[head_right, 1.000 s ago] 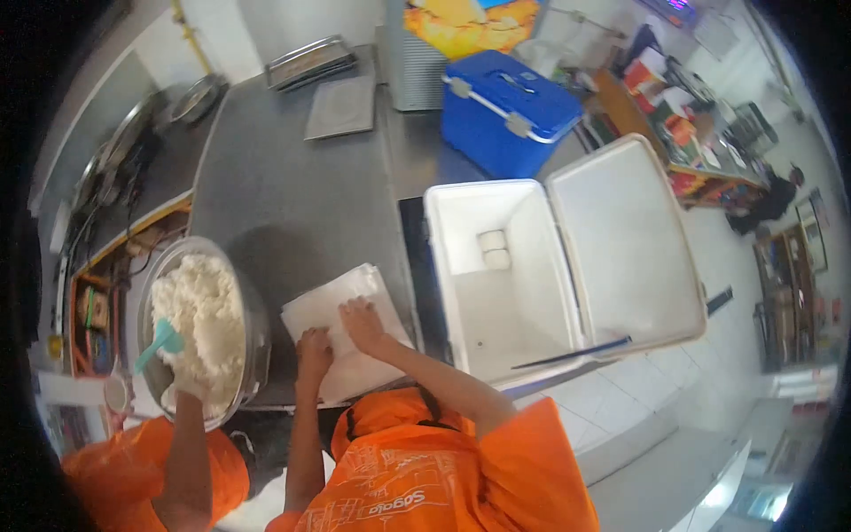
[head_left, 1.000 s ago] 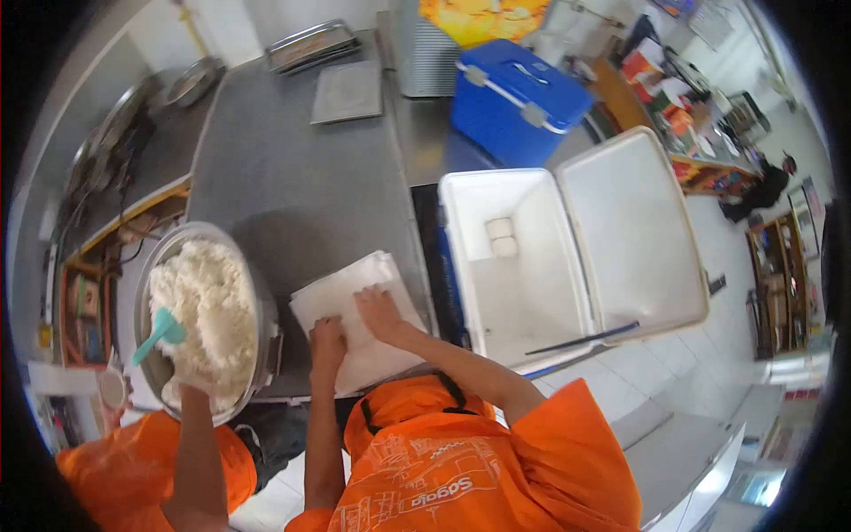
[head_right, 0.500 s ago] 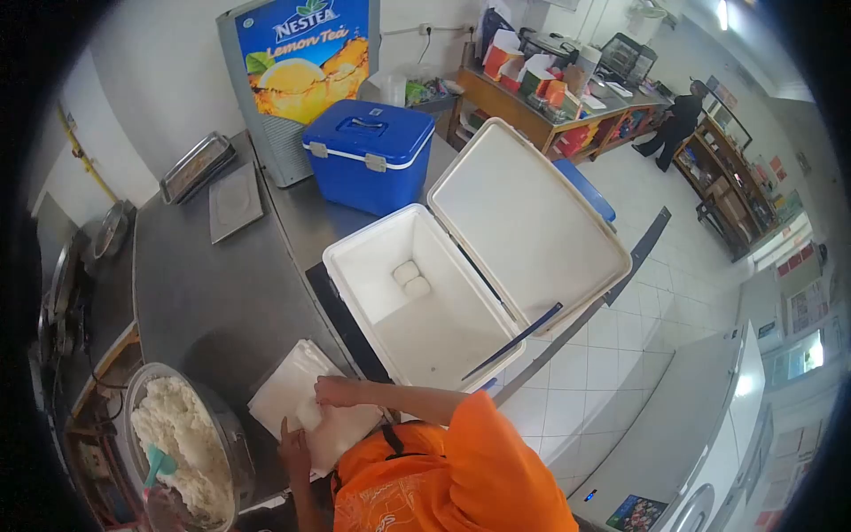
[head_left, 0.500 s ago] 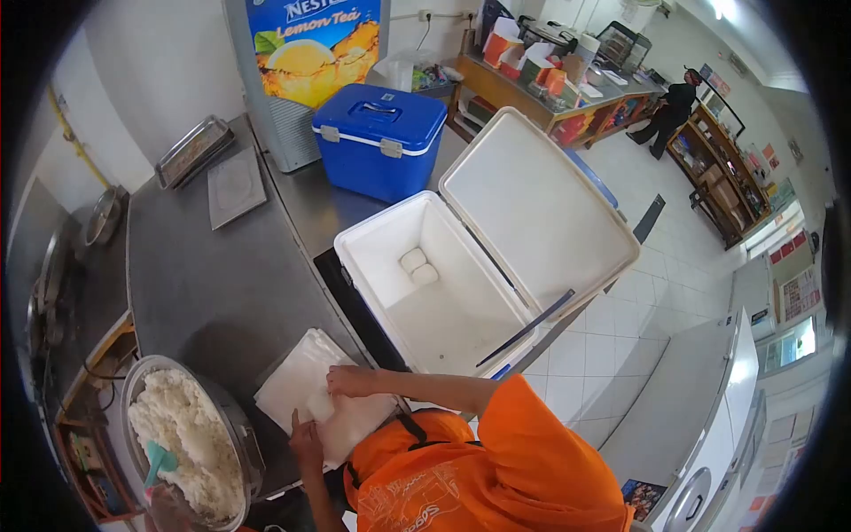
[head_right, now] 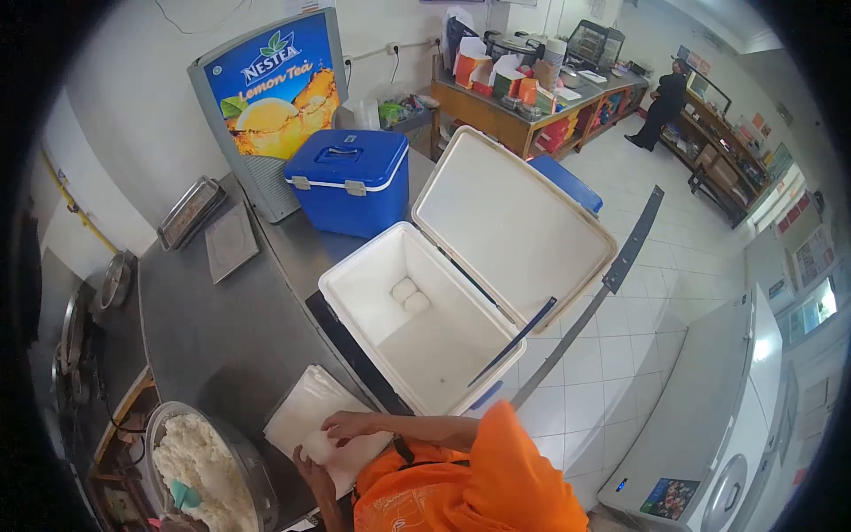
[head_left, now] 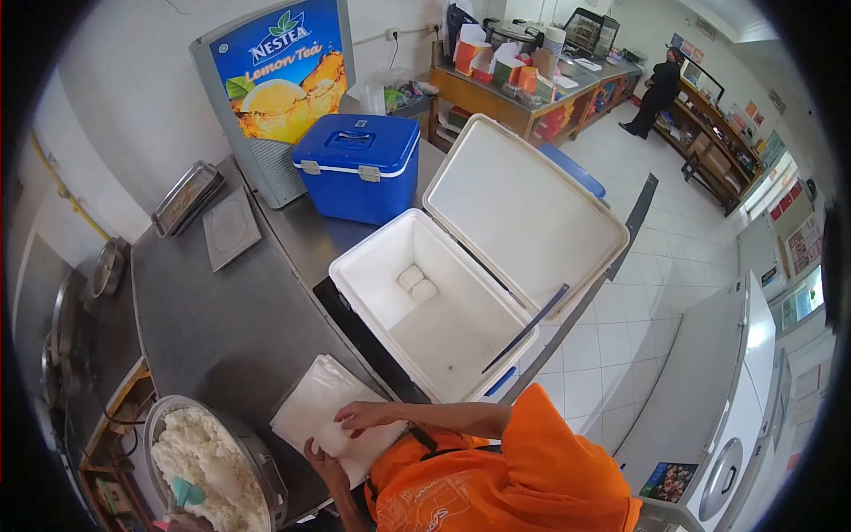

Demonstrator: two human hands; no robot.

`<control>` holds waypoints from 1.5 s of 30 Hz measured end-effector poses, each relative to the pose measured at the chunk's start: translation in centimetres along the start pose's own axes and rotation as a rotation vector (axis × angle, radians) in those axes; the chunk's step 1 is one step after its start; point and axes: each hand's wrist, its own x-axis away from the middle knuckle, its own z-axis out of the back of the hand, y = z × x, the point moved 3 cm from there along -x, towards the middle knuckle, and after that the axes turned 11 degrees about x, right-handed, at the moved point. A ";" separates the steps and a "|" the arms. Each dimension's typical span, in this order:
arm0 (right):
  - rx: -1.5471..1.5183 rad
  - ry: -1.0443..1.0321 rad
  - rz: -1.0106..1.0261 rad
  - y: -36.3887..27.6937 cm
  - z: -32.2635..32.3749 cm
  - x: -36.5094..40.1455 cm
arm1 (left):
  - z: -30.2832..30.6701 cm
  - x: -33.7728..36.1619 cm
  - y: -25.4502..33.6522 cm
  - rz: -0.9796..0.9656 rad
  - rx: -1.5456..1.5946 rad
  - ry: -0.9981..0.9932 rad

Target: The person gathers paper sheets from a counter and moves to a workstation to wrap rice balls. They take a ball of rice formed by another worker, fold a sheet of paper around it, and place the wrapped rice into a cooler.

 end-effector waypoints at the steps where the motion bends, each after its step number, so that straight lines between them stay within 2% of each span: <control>1: 0.001 0.000 -0.002 -0.3 -0.4 0.2 | -2.1 1.4 1.9 -0.060 -0.107 0.054; 2: -0.086 0.070 -0.092 -0.5 -0.6 0.2 | -1.8 1.0 1.4 -0.060 -0.104 0.054; 3: -0.175 0.138 -0.185 -0.5 -1.0 0.4 | -1.5 0.4 0.2 0.060 0.023 -0.076; 4: -0.175 0.135 -0.189 0.3 -0.6 -0.2 | -1.5 0.3 -0.5 0.178 0.150 -0.206; 5: 0.297 0.279 0.059 1.1 0.6 -1.2 | -1.9 0.5 -0.2 0.179 0.151 -0.202; 6: 0.767 0.415 0.314 1.1 0.9 -1.6 | -2.9 0.7 0.4 0.157 -0.001 -0.200; 7: 0.956 0.458 0.252 -1.0 1.1 -0.4 | -3.5 0.7 0.8 0.133 -0.150 -0.202; 8: 0.956 0.459 0.251 -2.4 1.4 -0.2 | -3.5 0.4 0.6 0.133 -0.149 -0.203; 10: 0.626 0.247 0.024 -3.4 1.7 -0.2 | -3.4 -0.2 1.0 -0.231 -0.328 -0.187; 11: 0.625 0.248 0.024 -4.8 1.5 0.4 | -4.0 -0.1 1.9 -0.230 -0.329 -0.188; 13: -0.191 0.014 -0.163 -6.3 0.5 1.4 | -5.7 0.5 5.1 -0.581 -0.631 -0.169; 14: -0.192 0.011 -0.168 -5.9 -0.3 1.1 | -6.9 1.1 6.8 -0.577 -0.632 -0.165; 16: 0.067 0.306 -0.071 -5.1 -1.7 0.1 | -9.1 2.4 9.3 -0.496 -0.770 -0.196; 17: 0.063 0.305 -0.071 -6.1 -2.2 0.7 | -8.6 2.2 8.9 -0.494 -0.773 -0.197; 19: -0.151 0.311 -0.012 -8.4 -2.9 1.9 | -7.5 1.6 8.6 -0.646 -0.875 0.125; 20: -0.155 0.312 -0.012 -8.6 -3.4 2.2 | -7.4 1.6 8.5 -0.645 -0.878 0.122; 22: 0.100 0.540 0.000 -9.0 -3.3 2.8 | -6.7 1.1 6.8 -0.038 -0.527 0.113; 23: 0.099 0.542 -0.003 -9.1 -3.4 3.1 | -6.5 1.2 6.3 -0.035 -0.528 0.111; 25: 0.529 0.643 0.298 -10.4 -3.4 3.9 | -7.3 1.7 5.1 0.151 0.350 -0.109; 26: 0.528 0.646 0.294 -10.0 -3.3 3.9 | -7.9 2.2 5.3 0.156 0.350 -0.110; 28: 0.931 0.530 0.334 -9.4 -3.7 4.0 | -9.3 3.5 5.5 0.278 0.541 -0.114; 29: 1.021 0.501 0.381 -9.5 -4.0 4.6 | -9.6 3.7 5.5 0.286 0.540 -0.109; 30: 1.018 0.498 0.371 -9.0 -4.0 4.6 | -9.9 3.9 5.5 0.265 0.474 -0.160; 32: 1.159 0.656 0.669 -9.4 -4.2 5.5 | -10.3 4.0 5.4 0.255 0.411 -0.211; 33: 1.159 0.655 0.659 -9.1 -3.9 5.8 | -10.2 3.9 5.3 0.236 0.294 -0.197; 35: 0.642 0.453 0.328 -10.0 -2.4 6.9 | -10.2 4.0 5.4 0.224 0.172 -0.176; 36: 0.637 0.449 0.321 -10.3 -1.3 7.5 | -10.3 4.2 5.8 0.145 0.082 -0.097; 37: 0.592 0.532 0.258 -10.5 0.1 8.1 | -10.1 4.3 6.2 0.070 -0.013 -0.020; 38: 0.549 0.616 0.196 -10.5 1.5 8.4 | -9.4 4.2 5.8 0.076 -0.020 -0.018; 40: 0.545 0.905 0.172 -7.3 6.2 7.5 | -6.2 4.4 4.0 0.052 -0.627 -0.178; 41: 0.126 0.986 0.124 -6.9 8.2 8.2 | -3.5 4.3 2.5 0.054 -0.896 -0.313; 42: -0.291 1.044 0.076 -7.0 10.8 9.2 | -1.6 4.2 1.2 0.062 -0.900 -0.318; 44: -0.251 1.365 0.116 -6.8 15.8 10.5 | 0.5 5.1 -0.1 -0.355 -1.225 -0.589; 45: -0.118 1.414 0.163 -4.7 19.0 10.8 | 1.2 5.0 -0.4 -0.295 -1.191 -0.588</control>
